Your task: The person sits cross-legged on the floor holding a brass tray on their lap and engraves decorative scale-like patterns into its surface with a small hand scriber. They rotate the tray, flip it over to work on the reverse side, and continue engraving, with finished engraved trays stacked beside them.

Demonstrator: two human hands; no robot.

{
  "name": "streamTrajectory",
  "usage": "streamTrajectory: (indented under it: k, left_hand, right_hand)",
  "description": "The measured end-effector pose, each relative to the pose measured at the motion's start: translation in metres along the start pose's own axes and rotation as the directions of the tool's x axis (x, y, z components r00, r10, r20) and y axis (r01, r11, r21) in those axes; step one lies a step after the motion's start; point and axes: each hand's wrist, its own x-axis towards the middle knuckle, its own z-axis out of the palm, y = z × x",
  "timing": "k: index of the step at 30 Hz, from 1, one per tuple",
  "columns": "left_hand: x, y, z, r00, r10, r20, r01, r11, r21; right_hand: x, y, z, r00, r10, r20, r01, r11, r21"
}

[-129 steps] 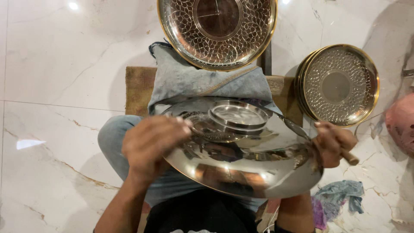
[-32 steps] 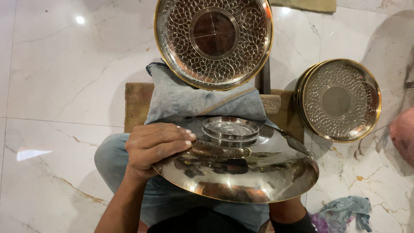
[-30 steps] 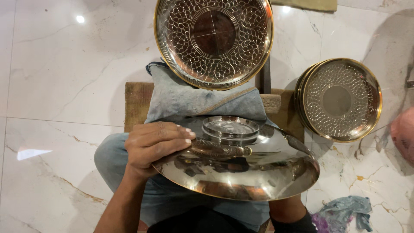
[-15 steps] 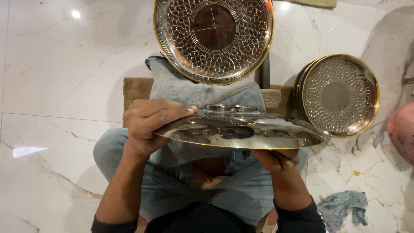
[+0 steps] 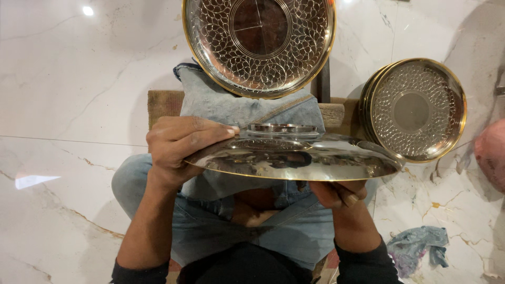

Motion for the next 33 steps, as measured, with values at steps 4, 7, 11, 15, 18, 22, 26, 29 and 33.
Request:
streamTrajectory:
  k: [4, 7, 11, 15, 18, 22, 26, 29, 33]
  left_hand:
    - [0.002, -0.003, 0.001, 1.0, 0.017, 0.001, -0.017, 1.0, -0.002]
    - [0.003, -0.004, 0.002, 1.0, 0.024, 0.001, -0.024, 1.0, -0.006]
    - [0.001, -0.005, 0.002, 1.0, 0.0, 0.007, 0.0, 1.0, -0.003]
    - [-0.002, -0.007, 0.002, 1.0, 0.011, 0.007, -0.011, 1.0, -0.01]
    - [-0.001, -0.003, 0.002, 1.0, 0.016, -0.008, -0.016, 1.0, -0.007]
    - [0.007, 0.005, -0.001, 0.999, 0.034, -0.02, -0.034, 0.999, -0.025]
    - [0.022, 0.015, -0.012, 0.998, 0.042, -0.048, -0.045, 0.997, -0.059]
    - [0.027, 0.032, -0.031, 0.96, -0.268, -0.083, 0.271, 0.962, 0.023]
    - [0.04, 0.024, -0.038, 0.724, -0.69, 0.01, 0.684, 0.717, -0.135]
  right_hand:
    - [-0.001, 0.002, 0.001, 1.0, -0.001, -0.006, 0.0, 1.0, -0.003]
    - [-0.002, 0.002, 0.002, 1.0, -0.002, -0.008, 0.002, 1.0, -0.004]
    - [-0.004, 0.003, 0.001, 1.0, -0.002, -0.01, 0.002, 1.0, -0.013]
    - [-0.005, 0.005, 0.002, 1.0, -0.003, -0.015, 0.002, 1.0, -0.017]
    - [-0.002, 0.005, 0.003, 1.0, -0.004, -0.025, 0.003, 1.0, -0.026]
    - [0.003, -0.017, -0.001, 0.996, -0.007, -0.093, 0.002, 0.999, -0.052]
    - [0.007, -0.052, -0.009, 0.965, -0.086, -0.249, 0.063, 0.993, -0.1]
    - [0.01, -0.064, -0.01, 0.907, -0.17, -0.386, 0.144, 0.985, -0.095]
    - [0.005, -0.052, -0.014, 0.868, -0.009, -0.497, 0.037, 0.998, 0.047]
